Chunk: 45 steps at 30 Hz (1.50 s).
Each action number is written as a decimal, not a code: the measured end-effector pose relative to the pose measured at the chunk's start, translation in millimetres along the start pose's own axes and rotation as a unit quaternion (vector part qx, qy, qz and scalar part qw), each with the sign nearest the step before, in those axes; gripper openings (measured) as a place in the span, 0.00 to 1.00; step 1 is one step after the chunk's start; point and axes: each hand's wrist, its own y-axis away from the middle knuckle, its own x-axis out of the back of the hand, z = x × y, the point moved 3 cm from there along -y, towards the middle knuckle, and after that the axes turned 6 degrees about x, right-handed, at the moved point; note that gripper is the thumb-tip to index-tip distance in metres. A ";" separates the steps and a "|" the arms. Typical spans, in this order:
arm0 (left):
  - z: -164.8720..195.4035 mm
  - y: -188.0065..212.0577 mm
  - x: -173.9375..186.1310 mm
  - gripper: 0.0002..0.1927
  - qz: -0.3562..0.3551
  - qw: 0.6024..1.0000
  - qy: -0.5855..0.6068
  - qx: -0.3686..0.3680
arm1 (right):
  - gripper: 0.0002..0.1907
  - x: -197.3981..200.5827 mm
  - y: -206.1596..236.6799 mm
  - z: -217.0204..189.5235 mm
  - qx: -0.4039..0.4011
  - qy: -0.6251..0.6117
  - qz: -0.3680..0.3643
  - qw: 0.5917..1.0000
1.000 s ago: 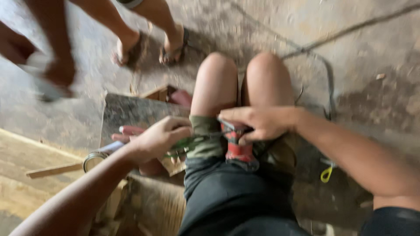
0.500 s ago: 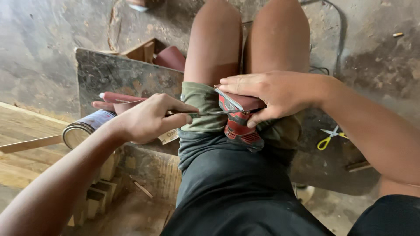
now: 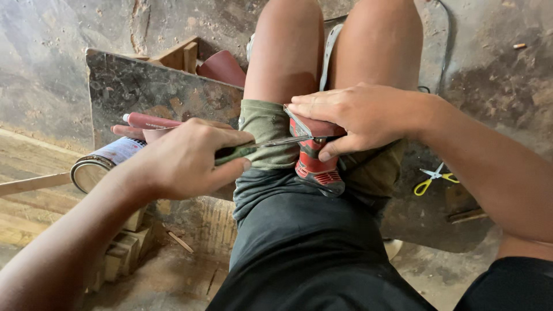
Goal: The person cuts a sandpaper sheet with scissors, places it on an orbital sander, and trims the excess edges to fit the pad. They then use pliers to press the sandpaper into the sander's grooves, securing it in place.
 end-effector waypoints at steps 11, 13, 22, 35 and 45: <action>-1.0 3.7 -12.8 0.28 0.148 0.974 -0.078 -0.151 | 0.49 2.4 -1.8 0.7 0.010 -0.035 -0.011 0.999; -0.2 1.2 -12.8 0.27 0.157 0.969 -0.093 -0.167 | 0.50 2.0 0.1 1.0 0.031 -0.038 -0.002 0.999; 18.5 4.7 -16.9 0.26 0.162 0.956 -0.164 -0.180 | 0.47 21.6 33.2 -11.3 0.067 -0.019 0.066 0.995; 36.7 12.1 -16.4 0.28 0.180 0.940 -0.205 -0.206 | 0.21 13.5 56.8 -34.6 0.074 0.136 0.108 0.982; 40.4 12.2 -11.9 0.28 0.170 0.935 -0.229 -0.213 | 0.22 8.9 53.7 -25.2 0.069 0.136 0.072 0.986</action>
